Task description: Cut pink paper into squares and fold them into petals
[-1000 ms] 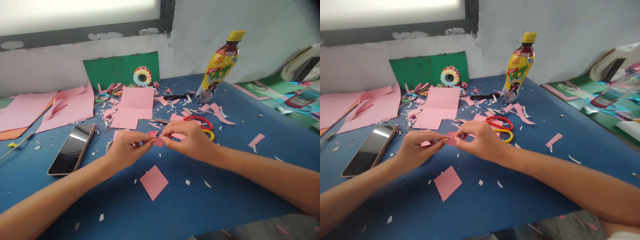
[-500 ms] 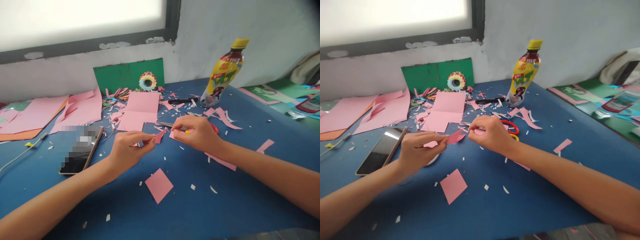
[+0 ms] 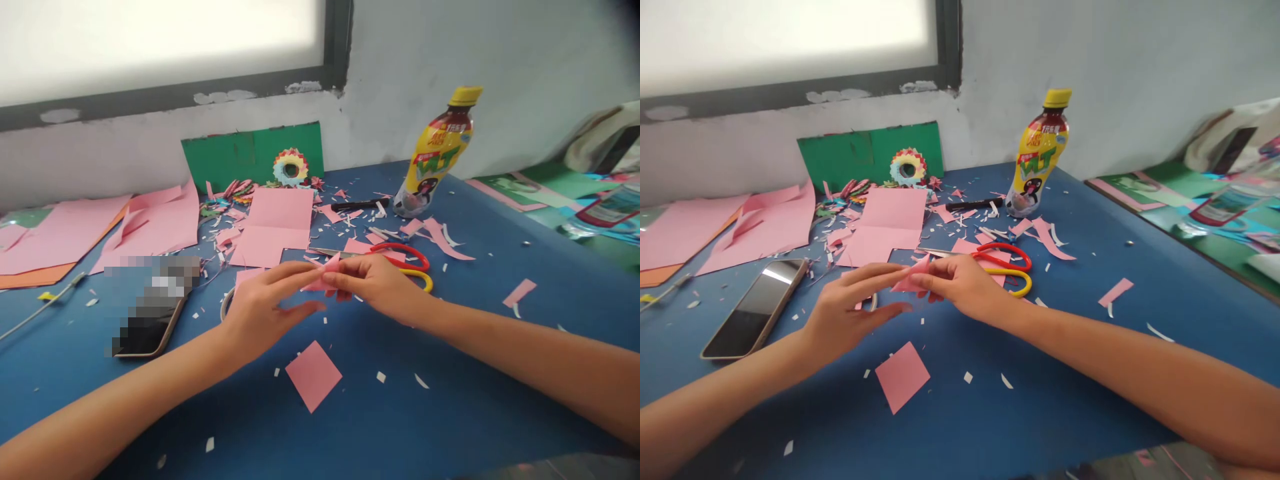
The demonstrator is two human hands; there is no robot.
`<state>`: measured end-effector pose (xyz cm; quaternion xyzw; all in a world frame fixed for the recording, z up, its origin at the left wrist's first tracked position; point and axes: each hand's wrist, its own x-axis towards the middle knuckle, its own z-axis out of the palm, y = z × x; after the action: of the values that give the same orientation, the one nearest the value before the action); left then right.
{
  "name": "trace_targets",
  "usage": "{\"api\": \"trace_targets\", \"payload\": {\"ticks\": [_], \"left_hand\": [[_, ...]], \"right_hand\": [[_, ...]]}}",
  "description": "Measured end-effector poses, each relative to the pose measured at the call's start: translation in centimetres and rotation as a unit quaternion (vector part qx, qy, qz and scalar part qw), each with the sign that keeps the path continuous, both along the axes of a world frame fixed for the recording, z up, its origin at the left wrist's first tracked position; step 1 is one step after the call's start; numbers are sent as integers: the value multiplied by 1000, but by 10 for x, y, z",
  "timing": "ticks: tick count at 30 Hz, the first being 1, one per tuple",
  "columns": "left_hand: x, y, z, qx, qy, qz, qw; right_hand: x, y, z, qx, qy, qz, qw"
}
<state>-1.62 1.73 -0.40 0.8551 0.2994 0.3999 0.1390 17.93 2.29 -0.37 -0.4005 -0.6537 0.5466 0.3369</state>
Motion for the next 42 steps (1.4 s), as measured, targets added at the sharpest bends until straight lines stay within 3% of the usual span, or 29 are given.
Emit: {"api": "trace_targets", "payload": {"ticks": [2,7,10,16,21,24,29,35,42], "left_hand": [[1,-2,4,-32,5,0,999],[4,-3,11,-248,-14,32,968],[5,-2,9,-283,-13,44,958],[6,-2,-2,-239,46,60,968],[4,4,-12,-196,126,46,971],[0,9,-17,-155,168,22,973],[-8,16,-16,-90,224,-74,968],[-14,21,-11,26,296,-174,939],[-16,21,-9,101,349,-198,911]], "right_hand": [[1,0,0,-8,-23,11,1000],[5,5,3,-25,-69,68,995],[8,8,5,-12,-104,119,987],[7,5,1,89,-235,152,956],[2,4,-11,236,-358,98,898],[5,5,-19,335,-330,68,880],[16,6,-26,477,-257,166,824],[22,9,-26,515,-255,222,788],[23,11,-23,504,-271,260,778]]}}
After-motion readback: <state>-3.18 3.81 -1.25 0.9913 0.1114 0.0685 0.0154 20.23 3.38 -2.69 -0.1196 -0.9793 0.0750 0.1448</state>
